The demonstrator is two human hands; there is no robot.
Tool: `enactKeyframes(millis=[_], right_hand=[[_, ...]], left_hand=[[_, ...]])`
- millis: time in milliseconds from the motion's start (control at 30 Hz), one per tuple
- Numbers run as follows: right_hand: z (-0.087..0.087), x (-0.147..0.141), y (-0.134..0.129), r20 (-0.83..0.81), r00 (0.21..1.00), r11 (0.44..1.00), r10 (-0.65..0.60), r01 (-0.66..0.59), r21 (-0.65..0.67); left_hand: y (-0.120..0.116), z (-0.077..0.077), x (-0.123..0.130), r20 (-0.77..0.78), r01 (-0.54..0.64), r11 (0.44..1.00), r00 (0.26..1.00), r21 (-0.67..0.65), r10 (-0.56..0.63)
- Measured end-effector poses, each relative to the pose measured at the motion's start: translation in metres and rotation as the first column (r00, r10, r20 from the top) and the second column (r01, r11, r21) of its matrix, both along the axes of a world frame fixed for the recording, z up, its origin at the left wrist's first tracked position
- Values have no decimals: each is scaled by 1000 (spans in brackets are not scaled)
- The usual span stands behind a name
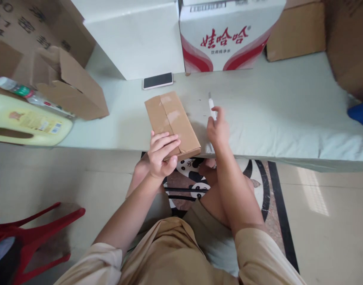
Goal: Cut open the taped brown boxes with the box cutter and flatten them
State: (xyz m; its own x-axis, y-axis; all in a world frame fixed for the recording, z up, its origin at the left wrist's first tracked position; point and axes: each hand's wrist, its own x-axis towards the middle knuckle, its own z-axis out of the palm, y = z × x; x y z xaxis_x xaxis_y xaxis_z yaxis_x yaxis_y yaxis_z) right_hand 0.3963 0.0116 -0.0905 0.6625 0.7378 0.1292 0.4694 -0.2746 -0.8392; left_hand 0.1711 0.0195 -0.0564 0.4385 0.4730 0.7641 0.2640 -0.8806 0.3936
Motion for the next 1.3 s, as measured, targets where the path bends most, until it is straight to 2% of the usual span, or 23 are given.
enactKeyframes(millis=[67,133,267,367,400,467,567,633,700,867,933,1100,1300], right_hand=[[11,2,-9,-126,992,971,13,18,237],[31,-1,-22,-152,984,909,88,-17,416],[86,-21,-51,-109,971,804,212,-110,584],[111,-37,-65,-146,941,737,307,-137,662],[114,-40,-67,-169,924,734,342,-151,662],[114,-44,-68,-217,896,780,386,-192,595],[110,-45,-66,-170,929,891,328,-245,383],[109,-46,-65,-62,960,927,272,-244,286],[111,-47,-65,4,970,939,241,-235,251],[114,-51,-69,130,988,978,79,-102,181],[113,-51,-70,166,984,985,58,-83,151],[111,-53,-68,220,974,984,-50,11,176],[113,-52,-62,365,930,996,34,-63,67]], left_hand=[[-1,3,7,-14,6,1000,1000,-7,-6],[-3,5,14,-24,20,1000,1000,-18,-20],[-15,7,28,-5,64,998,998,-21,-64],[-29,6,40,3,95,995,995,-3,-95],[-34,4,44,-5,96,995,995,-2,-96],[-40,2,52,0,98,995,995,0,-98],[-42,0,60,58,116,993,991,12,-117],[-40,-1,62,81,130,991,988,17,-131],[-38,-2,62,65,134,991,989,16,-135],[-36,-6,60,-17,118,993,993,-2,-118],[-36,-8,59,-34,119,993,992,-8,-119],[-31,-9,58,-22,84,996,996,-28,-85],[-28,-3,60,-27,83,996,996,-38,-84]])
